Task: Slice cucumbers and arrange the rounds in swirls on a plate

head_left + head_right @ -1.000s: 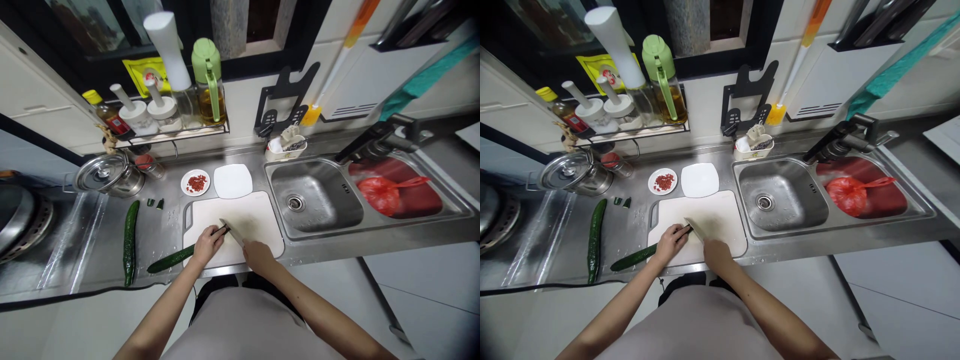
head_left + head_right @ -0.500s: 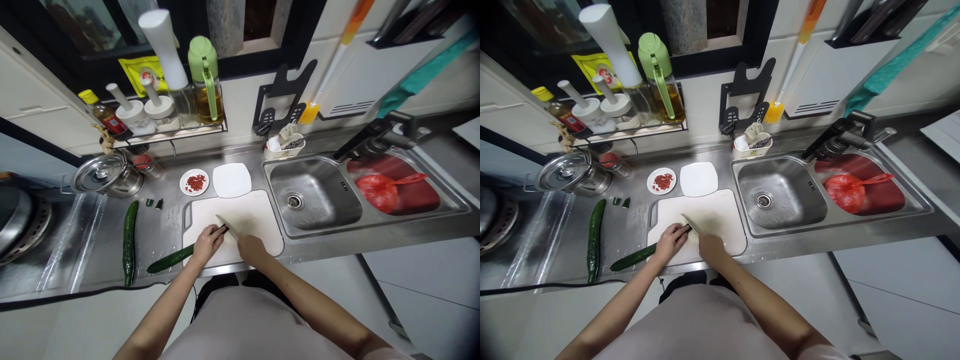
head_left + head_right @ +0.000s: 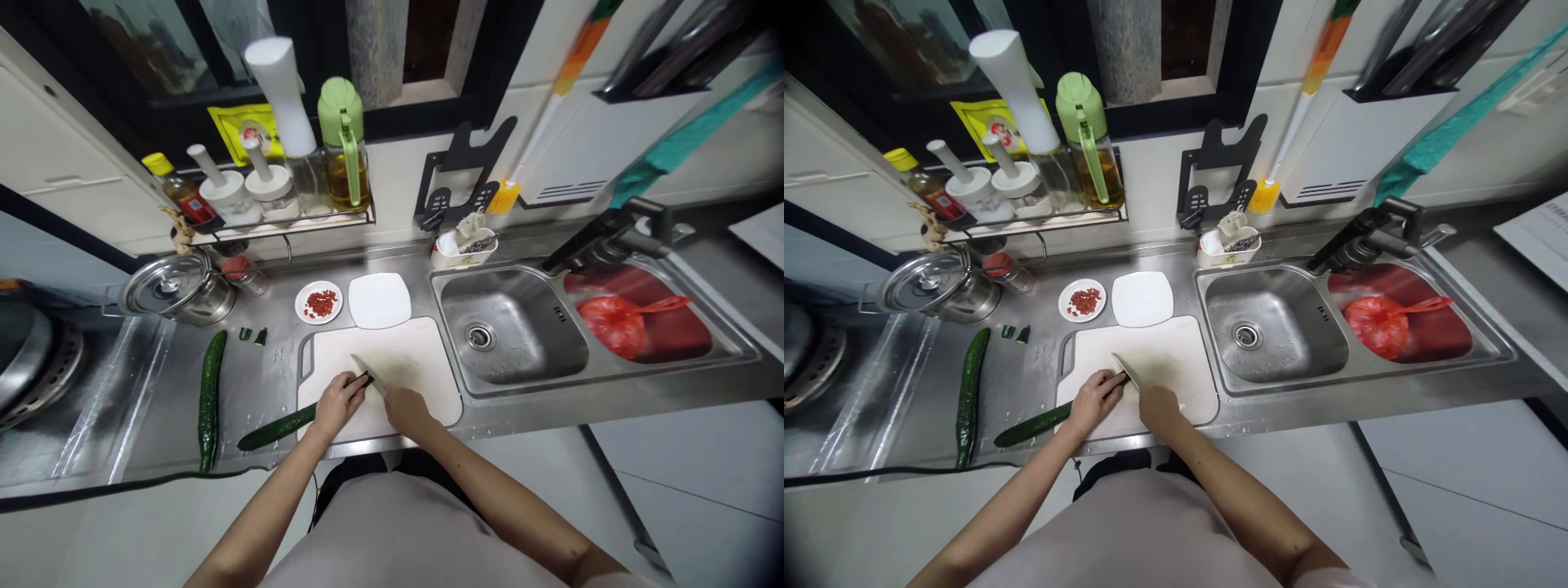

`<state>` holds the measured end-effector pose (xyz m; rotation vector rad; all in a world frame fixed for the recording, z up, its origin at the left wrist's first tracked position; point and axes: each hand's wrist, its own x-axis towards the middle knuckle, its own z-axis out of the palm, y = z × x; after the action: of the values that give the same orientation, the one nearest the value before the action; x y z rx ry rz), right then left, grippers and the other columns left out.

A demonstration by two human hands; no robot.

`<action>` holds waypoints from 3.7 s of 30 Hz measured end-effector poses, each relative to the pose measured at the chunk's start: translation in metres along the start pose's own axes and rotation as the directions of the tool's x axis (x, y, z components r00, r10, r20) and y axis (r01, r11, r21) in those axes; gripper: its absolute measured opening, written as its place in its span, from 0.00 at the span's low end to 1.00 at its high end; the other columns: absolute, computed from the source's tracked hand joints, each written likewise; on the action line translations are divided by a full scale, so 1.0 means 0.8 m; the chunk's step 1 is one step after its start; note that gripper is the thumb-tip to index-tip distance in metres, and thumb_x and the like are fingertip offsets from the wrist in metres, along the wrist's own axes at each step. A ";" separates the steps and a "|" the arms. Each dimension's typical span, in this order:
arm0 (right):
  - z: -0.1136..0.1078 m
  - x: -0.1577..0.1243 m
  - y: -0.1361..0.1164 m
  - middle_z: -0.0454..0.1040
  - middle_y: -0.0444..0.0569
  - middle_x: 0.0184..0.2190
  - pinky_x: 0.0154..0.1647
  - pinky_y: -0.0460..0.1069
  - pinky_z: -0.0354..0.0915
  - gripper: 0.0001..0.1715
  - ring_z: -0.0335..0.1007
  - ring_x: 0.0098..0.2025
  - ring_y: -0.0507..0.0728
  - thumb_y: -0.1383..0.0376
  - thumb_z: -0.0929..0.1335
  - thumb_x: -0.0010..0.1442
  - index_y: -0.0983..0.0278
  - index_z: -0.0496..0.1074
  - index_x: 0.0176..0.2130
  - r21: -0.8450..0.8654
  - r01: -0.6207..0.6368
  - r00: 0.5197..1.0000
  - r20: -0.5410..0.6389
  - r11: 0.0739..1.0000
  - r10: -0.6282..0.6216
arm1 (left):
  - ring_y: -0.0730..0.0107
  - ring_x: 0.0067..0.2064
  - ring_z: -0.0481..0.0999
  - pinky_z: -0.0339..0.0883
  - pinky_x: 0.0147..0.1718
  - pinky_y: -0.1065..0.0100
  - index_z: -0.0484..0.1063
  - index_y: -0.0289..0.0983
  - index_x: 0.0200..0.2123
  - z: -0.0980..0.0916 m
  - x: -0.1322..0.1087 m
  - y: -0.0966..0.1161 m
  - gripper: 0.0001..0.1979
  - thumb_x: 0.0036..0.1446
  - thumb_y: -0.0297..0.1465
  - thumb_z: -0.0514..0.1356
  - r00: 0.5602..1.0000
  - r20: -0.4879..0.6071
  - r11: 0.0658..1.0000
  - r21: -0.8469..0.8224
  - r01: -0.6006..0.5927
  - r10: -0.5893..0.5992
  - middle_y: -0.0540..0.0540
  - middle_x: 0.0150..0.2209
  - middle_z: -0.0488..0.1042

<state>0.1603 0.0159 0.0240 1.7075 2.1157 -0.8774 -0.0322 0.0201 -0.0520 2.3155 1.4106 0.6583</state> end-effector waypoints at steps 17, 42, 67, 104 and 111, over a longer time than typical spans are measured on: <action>0.006 0.005 0.022 0.76 0.54 0.35 0.35 0.49 0.59 0.18 0.73 0.37 0.58 0.66 0.56 0.69 0.64 0.70 0.49 -0.101 -0.041 0.979 -0.204 0.994 0.020 | 0.63 0.45 0.75 0.69 0.46 0.63 0.72 0.43 0.53 -0.009 0.001 0.010 0.18 0.60 0.36 0.57 0.974 0.028 0.968 -0.112 0.226 -0.224 0.44 0.43 0.75; -0.009 -0.004 0.043 0.70 0.55 0.38 0.42 0.53 0.50 0.29 0.60 0.41 0.60 0.71 0.61 0.62 0.58 0.66 0.61 -0.306 0.005 0.886 -0.440 0.952 -0.147 | 0.66 0.40 0.76 0.68 0.43 0.66 0.79 0.40 0.33 -0.040 0.073 0.012 0.08 0.51 0.37 0.64 0.931 0.173 0.861 -0.354 0.365 -0.323 0.46 0.37 0.79; -0.013 -0.002 0.075 0.72 0.51 0.38 0.42 0.50 0.51 0.25 0.65 0.42 0.58 0.66 0.65 0.62 0.57 0.69 0.58 -0.190 -0.138 0.904 -0.424 0.972 0.046 | 0.66 0.35 0.74 0.61 0.36 0.69 0.75 0.38 0.41 -0.036 0.100 -0.096 0.09 0.57 0.28 0.58 0.683 -0.093 0.689 -0.068 0.722 -0.725 0.47 0.31 0.76; -0.012 -0.011 0.000 0.78 0.58 0.41 0.42 0.50 0.62 0.23 0.74 0.44 0.60 0.64 0.55 0.68 0.67 0.67 0.56 0.039 0.012 0.997 -0.082 0.999 -0.008 | 0.66 0.43 0.74 0.70 0.44 0.64 0.76 0.43 0.51 0.004 -0.003 -0.004 0.15 0.65 0.32 0.54 0.998 -0.024 0.998 -0.018 0.055 -0.056 0.44 0.42 0.76; -0.019 -0.022 -0.010 0.78 0.61 0.41 0.41 0.51 0.64 0.24 0.75 0.45 0.62 0.67 0.54 0.67 0.70 0.67 0.56 0.015 -0.012 0.999 -0.053 1.000 0.013 | 0.66 0.43 0.73 0.70 0.43 0.65 0.75 0.43 0.51 0.005 -0.002 -0.003 0.15 0.64 0.31 0.54 0.998 -0.039 0.999 0.008 0.040 -0.039 0.44 0.42 0.75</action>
<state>0.1596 0.0107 0.0484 1.7686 2.1345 -0.8557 -0.0321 0.0193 -0.0568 2.2868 1.4753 0.6911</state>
